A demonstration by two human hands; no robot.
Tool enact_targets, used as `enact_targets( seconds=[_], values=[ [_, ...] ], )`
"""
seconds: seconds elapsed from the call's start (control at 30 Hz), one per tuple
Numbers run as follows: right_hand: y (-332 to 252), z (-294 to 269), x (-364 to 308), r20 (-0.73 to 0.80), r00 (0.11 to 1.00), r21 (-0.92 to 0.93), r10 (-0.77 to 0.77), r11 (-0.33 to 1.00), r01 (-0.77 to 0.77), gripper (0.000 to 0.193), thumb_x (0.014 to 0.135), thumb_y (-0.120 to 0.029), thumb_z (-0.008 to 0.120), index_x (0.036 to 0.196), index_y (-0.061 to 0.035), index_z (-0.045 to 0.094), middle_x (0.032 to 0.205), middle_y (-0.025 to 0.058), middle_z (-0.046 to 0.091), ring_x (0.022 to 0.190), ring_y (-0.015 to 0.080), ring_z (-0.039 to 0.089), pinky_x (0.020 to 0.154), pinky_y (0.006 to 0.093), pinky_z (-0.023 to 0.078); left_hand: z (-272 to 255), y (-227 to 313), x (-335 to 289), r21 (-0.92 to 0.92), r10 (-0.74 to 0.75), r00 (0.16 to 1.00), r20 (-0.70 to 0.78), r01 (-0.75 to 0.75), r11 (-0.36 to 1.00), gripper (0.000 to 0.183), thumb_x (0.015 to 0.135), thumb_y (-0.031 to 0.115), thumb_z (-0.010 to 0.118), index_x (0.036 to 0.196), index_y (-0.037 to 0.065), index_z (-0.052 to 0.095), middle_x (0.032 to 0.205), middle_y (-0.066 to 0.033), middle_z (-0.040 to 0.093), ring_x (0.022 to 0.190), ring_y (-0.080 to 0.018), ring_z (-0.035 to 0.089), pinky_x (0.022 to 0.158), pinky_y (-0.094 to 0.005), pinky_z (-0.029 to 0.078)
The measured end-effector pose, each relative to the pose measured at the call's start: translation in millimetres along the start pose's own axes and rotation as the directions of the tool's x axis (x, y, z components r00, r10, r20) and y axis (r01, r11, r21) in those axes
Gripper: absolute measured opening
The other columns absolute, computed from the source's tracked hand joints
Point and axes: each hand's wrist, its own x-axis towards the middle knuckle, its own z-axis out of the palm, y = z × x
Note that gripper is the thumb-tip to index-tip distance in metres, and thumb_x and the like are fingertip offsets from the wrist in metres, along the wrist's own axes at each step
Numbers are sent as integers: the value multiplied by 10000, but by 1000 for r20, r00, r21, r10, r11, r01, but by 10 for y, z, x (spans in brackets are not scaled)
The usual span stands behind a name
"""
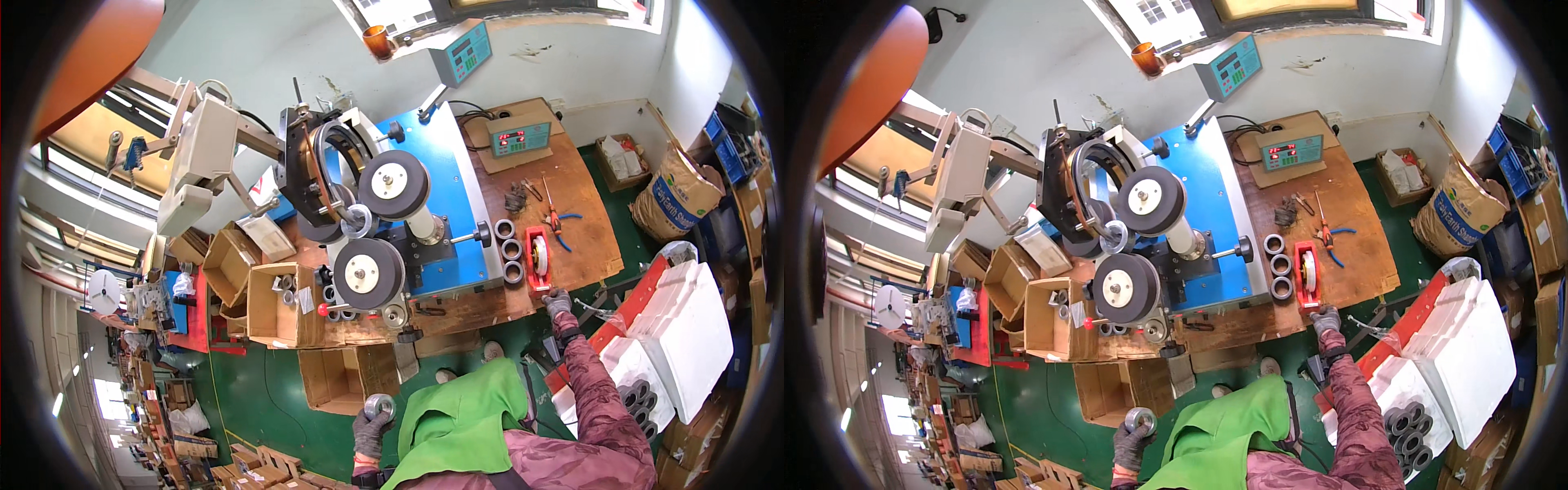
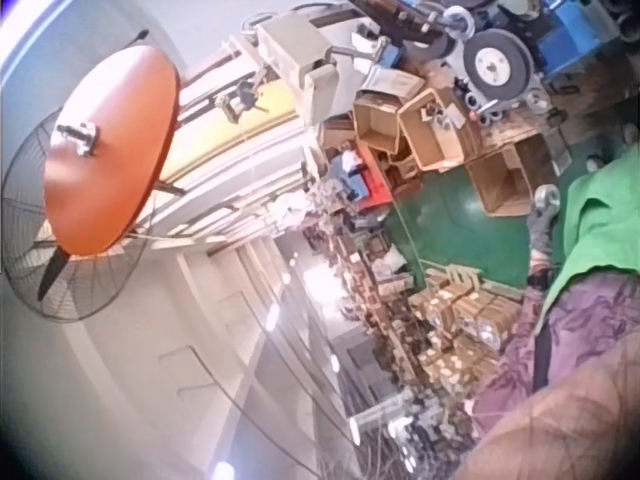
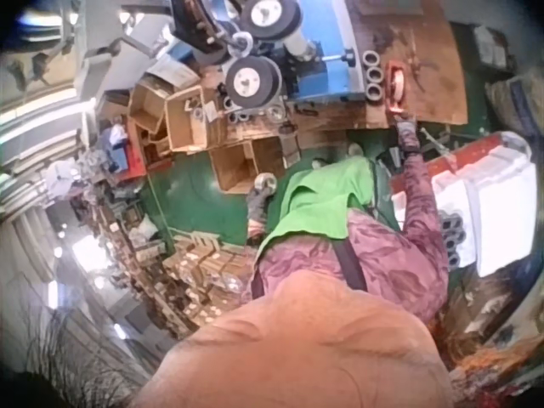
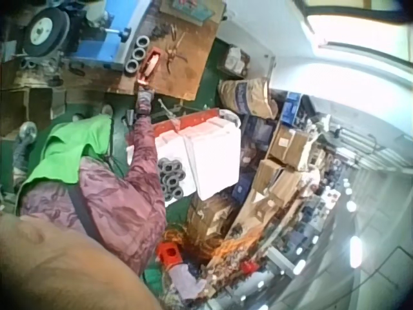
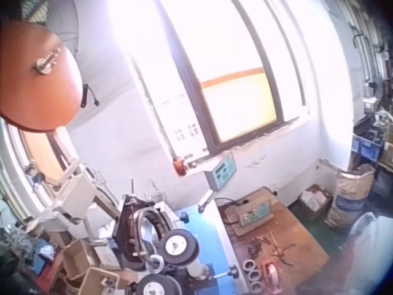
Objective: Operate a specialized machine to apply tape or labels onto metal cylindrical components.
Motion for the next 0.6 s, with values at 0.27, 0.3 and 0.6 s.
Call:
enact_targets(
  seconds=[0.27, 0.3, 0.6],
  values=[
    [-313, 115, -84, 294, 906, 406, 304, 819, -406, 331, 689, -307, 720, 771, -59, 516, 610, 47, 545, 422, 151, 483, 349, 289, 389, 28, -56, 23, 22, 16, 1000, -9, -16, 1000, 412, 681, 68, 680, 1050, -1, 512, 951, -103, 567, 803, -228, 592, 646, -362, 554],
    [-290, 125, -51, 297, 906, 406, 301, 819, -405, 331, 689, -307, 720, 771, -59, 516, 610, 47, 545, 422, 151, 483, 349, 289, 389, 39, -57, 26, 21, 19, 1000, -13, -19, 1000, 412, 681, 68, 680, 1050, -1, 512, 951, -103, 567, 803, -228, 592, 646, -362, 554],
    [286, 308, 170, 92, 996, 474, 7, 879, -50, 354, 673, -74, 698, 914, -63, 440, 709, 49, 539, 552, 125, 513, 481, 282, 444, 115, -17, 105, 69, 11, 1000, 0, -11, 998, 435, 687, 72, 675, 1081, -6, 507, 974, -107, 567, 843, -233, 587, 666, -362, 554]
  ],
)
